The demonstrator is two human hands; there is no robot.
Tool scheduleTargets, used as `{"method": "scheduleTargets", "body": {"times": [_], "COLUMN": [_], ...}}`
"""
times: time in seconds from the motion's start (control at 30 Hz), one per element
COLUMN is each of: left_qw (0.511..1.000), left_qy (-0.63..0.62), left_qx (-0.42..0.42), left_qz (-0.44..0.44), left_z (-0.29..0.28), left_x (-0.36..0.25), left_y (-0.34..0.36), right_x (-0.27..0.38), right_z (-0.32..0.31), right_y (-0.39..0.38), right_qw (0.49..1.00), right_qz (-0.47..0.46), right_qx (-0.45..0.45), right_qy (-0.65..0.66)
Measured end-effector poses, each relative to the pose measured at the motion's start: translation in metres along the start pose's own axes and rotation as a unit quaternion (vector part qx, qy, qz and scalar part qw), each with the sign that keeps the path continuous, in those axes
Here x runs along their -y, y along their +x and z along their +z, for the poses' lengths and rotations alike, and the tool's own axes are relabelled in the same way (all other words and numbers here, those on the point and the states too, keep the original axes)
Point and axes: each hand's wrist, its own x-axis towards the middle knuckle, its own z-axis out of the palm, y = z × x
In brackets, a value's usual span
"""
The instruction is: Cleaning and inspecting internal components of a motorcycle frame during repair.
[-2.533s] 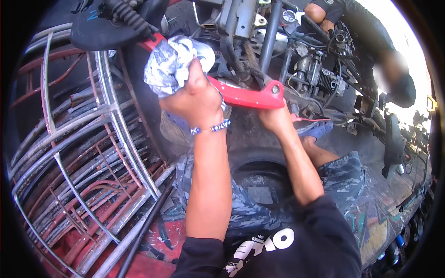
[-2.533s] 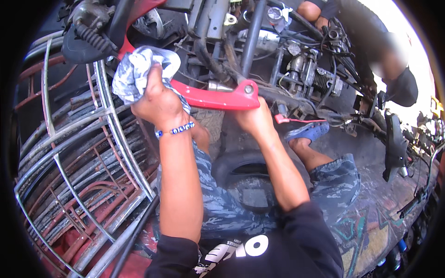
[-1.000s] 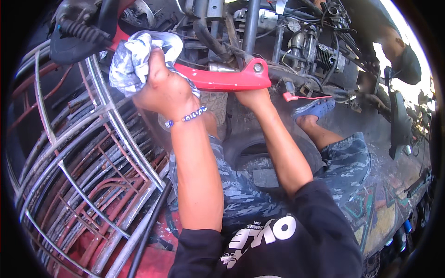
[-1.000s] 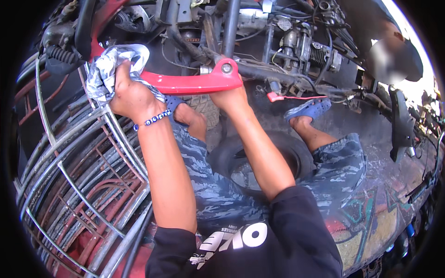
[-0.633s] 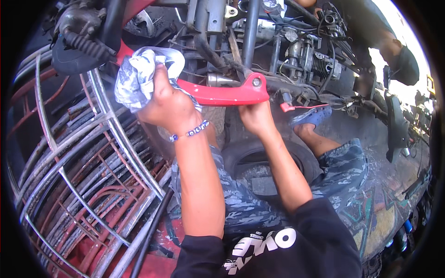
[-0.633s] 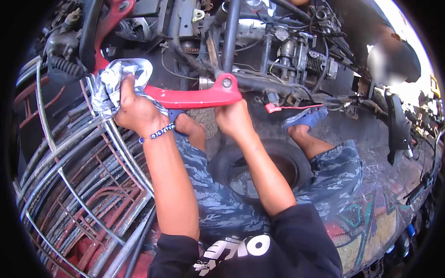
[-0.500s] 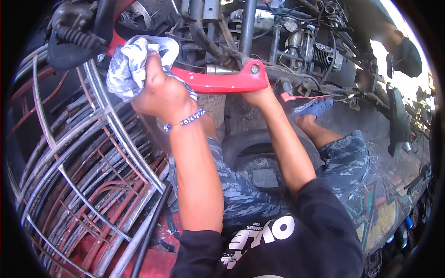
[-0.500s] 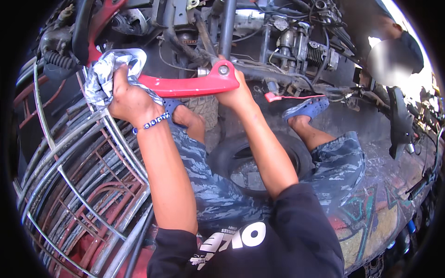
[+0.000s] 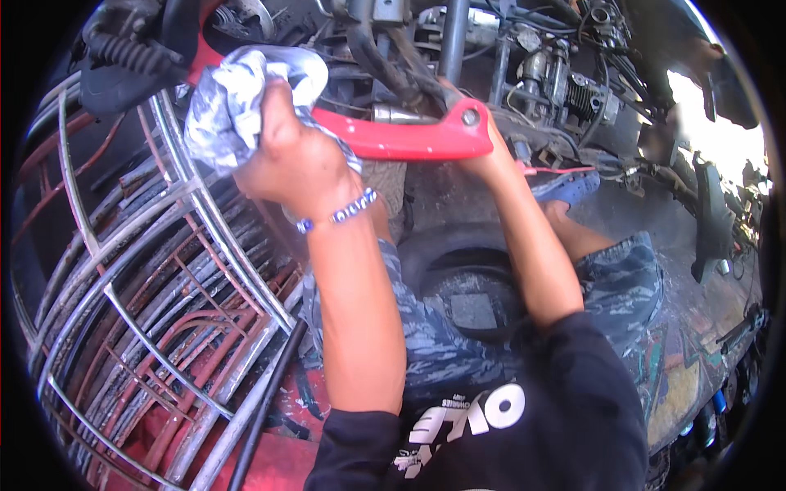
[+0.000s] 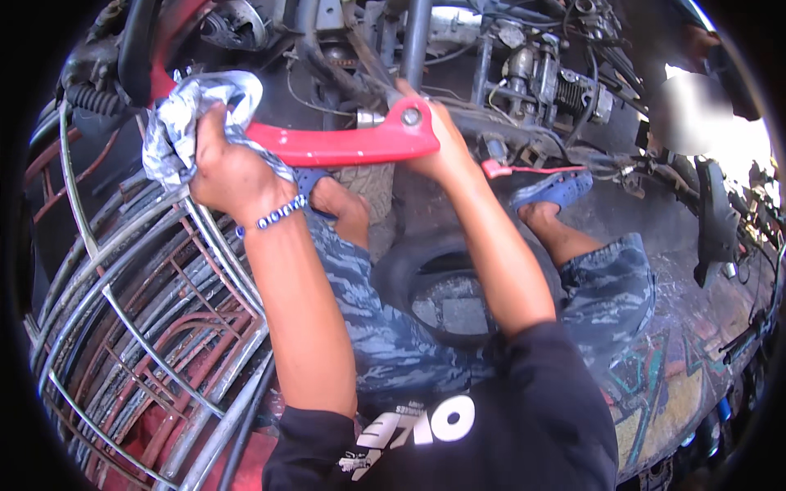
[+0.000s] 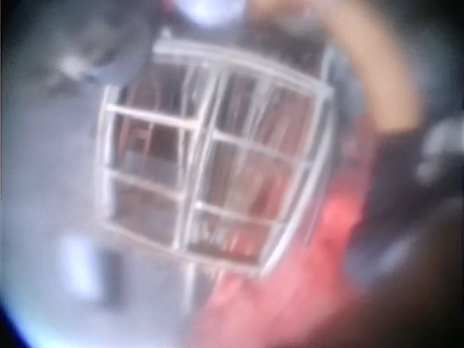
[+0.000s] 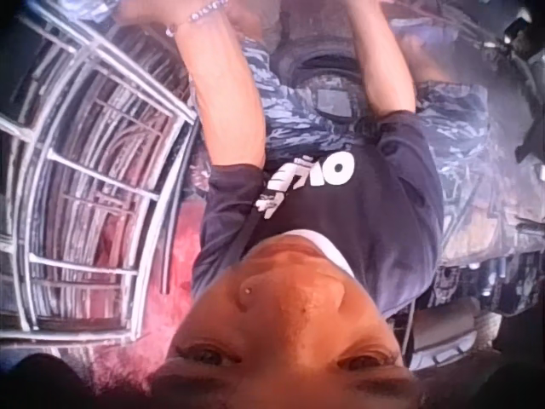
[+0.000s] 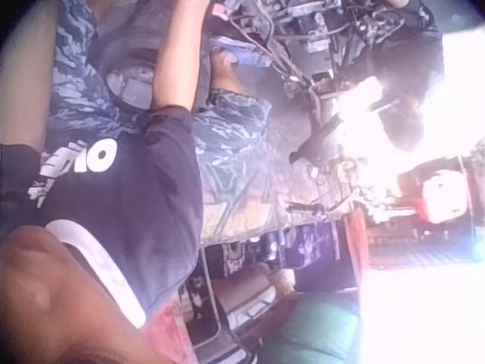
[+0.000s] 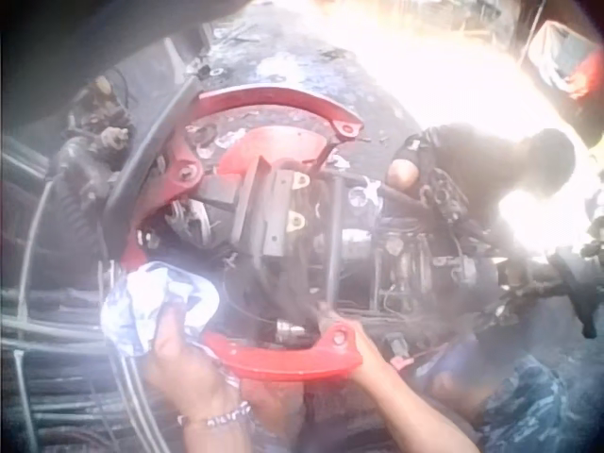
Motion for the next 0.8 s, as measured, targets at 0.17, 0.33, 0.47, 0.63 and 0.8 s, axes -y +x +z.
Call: {"method": "scheduleTargets", "body": {"times": [0.17,0.33,0.47,0.63,0.8], "left_qw": [1.000,0.996,0.995,0.996,0.993], "left_qy": [-0.025,-0.025,0.014,0.050,0.073], "left_qx": [0.011,0.051,0.055,0.051,0.077], "left_qz": [-0.003,0.064,0.087,0.055,0.042], "left_z": [-0.005,-0.003,-0.007,-0.010,-0.025], "left_x": [-0.006,-0.002,0.008,0.003,0.011], "left_y": [-0.009,-0.003,0.001,0.001,0.014], "right_x": [0.004,-0.002,0.007,0.027,0.045], "right_z": [-0.008,-0.054,-0.107,-0.126,-0.143], "right_y": [-0.032,-0.020,-0.048,-0.089,-0.078], "right_qw": [0.982,0.986,0.990,0.959,0.961], "right_qz": [-0.019,0.038,0.040,0.071,0.048], "right_qx": [0.034,-0.023,-0.101,-0.207,-0.201], "right_qy": [-0.185,-0.163,-0.088,0.179,0.184]}}
